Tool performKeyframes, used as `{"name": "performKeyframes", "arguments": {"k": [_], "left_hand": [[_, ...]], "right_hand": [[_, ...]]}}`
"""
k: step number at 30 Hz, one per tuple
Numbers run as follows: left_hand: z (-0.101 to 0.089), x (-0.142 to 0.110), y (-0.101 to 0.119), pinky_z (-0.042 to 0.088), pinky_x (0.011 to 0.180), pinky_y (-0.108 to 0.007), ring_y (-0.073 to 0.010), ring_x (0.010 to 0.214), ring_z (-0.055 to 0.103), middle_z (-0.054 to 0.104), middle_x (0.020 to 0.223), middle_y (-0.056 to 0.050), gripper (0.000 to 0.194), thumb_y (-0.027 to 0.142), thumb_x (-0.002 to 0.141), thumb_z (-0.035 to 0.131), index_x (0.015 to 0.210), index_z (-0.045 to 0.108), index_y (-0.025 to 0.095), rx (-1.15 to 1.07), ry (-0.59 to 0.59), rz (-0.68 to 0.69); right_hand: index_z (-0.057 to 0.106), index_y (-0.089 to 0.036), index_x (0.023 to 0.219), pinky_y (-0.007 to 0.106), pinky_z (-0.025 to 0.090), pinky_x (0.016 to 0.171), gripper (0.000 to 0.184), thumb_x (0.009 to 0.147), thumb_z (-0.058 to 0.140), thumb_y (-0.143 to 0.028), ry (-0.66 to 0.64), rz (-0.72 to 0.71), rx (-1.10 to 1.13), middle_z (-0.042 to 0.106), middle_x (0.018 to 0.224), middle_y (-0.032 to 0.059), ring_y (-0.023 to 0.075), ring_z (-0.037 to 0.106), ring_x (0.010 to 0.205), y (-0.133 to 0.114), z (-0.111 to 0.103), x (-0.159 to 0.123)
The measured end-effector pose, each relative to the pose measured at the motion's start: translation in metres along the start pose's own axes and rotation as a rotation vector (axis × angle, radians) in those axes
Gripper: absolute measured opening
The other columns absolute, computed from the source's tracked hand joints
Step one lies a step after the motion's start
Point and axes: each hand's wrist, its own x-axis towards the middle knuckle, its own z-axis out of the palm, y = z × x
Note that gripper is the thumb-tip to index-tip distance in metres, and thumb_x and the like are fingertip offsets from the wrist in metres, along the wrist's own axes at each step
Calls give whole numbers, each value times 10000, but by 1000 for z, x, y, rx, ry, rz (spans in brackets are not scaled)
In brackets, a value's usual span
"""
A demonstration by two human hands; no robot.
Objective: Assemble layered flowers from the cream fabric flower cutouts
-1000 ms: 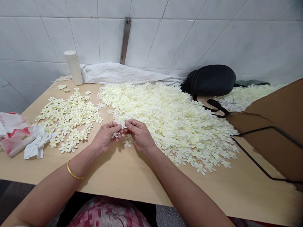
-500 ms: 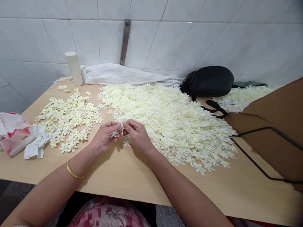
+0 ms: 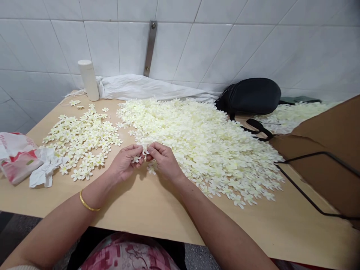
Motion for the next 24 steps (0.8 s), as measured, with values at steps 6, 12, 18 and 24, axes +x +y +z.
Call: {"name": "performKeyframes", "arguments": {"k": [6,12,18,24], "left_hand": [[-1,3,0,353,388,-139,-48,419,467,510,526,-3,127,134,753,601,639,556,99,-127,40,-74],[-2,3,-1,294,356,-139,-54,402,444,521,499,3,150,184,686,668,625,547,120,3,32,39],[-2,0,-1,306,378,-153,-52,406,443,521,499,10,231,288,632,728,608,564,127,106,44,128],[1,-2,0,305,385,-160,-45,408,434,505,507,23,268,307,601,750,589,555,124,142,71,150]], "right_hand": [[516,-183,612,244,369,557,264,780,541,-386,18,-35,-35,492,546,-31,99,451,539,-2,2,0],[521,-193,700,250,381,582,185,806,523,-344,163,-176,-146,478,603,-32,110,458,591,-2,2,-1],[554,-199,798,277,410,694,129,831,497,-311,165,-323,-278,555,754,6,136,511,715,-7,4,-7],[544,-194,723,260,392,627,153,823,502,-301,141,-225,-235,541,674,-10,126,485,651,-5,4,-5]]}}
